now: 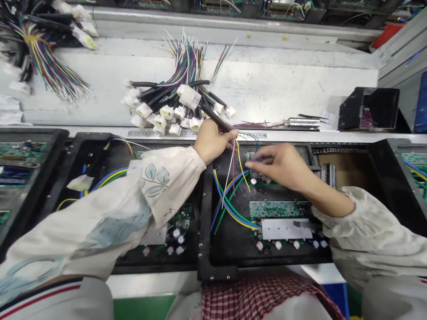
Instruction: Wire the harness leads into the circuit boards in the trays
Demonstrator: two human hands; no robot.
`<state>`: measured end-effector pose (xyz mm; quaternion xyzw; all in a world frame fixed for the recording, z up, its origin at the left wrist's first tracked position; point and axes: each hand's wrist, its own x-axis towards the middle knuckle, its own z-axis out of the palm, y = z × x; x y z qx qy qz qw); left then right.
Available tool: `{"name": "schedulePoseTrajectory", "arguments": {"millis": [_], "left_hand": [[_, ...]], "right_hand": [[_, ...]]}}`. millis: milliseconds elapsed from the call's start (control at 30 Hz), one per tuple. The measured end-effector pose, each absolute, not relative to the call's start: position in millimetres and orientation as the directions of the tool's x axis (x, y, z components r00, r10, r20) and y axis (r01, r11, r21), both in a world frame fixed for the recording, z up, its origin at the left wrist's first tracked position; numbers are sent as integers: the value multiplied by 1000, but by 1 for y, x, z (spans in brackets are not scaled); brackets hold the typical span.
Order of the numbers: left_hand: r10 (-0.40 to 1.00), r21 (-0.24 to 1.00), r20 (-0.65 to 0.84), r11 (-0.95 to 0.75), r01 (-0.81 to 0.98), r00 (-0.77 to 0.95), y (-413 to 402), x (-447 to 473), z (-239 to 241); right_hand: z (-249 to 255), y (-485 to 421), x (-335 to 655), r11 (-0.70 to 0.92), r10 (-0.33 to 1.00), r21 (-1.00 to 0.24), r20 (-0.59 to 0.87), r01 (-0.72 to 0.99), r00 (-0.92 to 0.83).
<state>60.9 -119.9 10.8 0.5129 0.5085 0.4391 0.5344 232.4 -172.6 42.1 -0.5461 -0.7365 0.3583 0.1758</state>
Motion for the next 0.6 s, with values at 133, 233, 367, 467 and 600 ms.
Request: {"name": "schedulePoseTrajectory", "arguments": {"millis": [133, 233, 367, 467, 600], "left_hand": [[987, 991, -91, 76, 113, 134, -118, 60, 7], [984, 986, -106, 85, 141, 145, -117, 60, 5], [984, 985, -117, 97, 140, 136, -118, 60, 6], [985, 988, -115, 99, 121, 133, -118, 61, 7], [985, 991, -101, 88, 97, 137, -118, 61, 6]], "right_hand": [[31, -163, 234, 217, 975, -627, 103, 748, -196], [22, -157, 235, 257, 966, -558, 132, 789, -222], [19, -156, 236, 268, 963, -551, 130, 790, -236], [20, -157, 236, 275, 961, -543, 125, 793, -247], [19, -157, 235, 269, 962, -548, 115, 792, -247]]}}
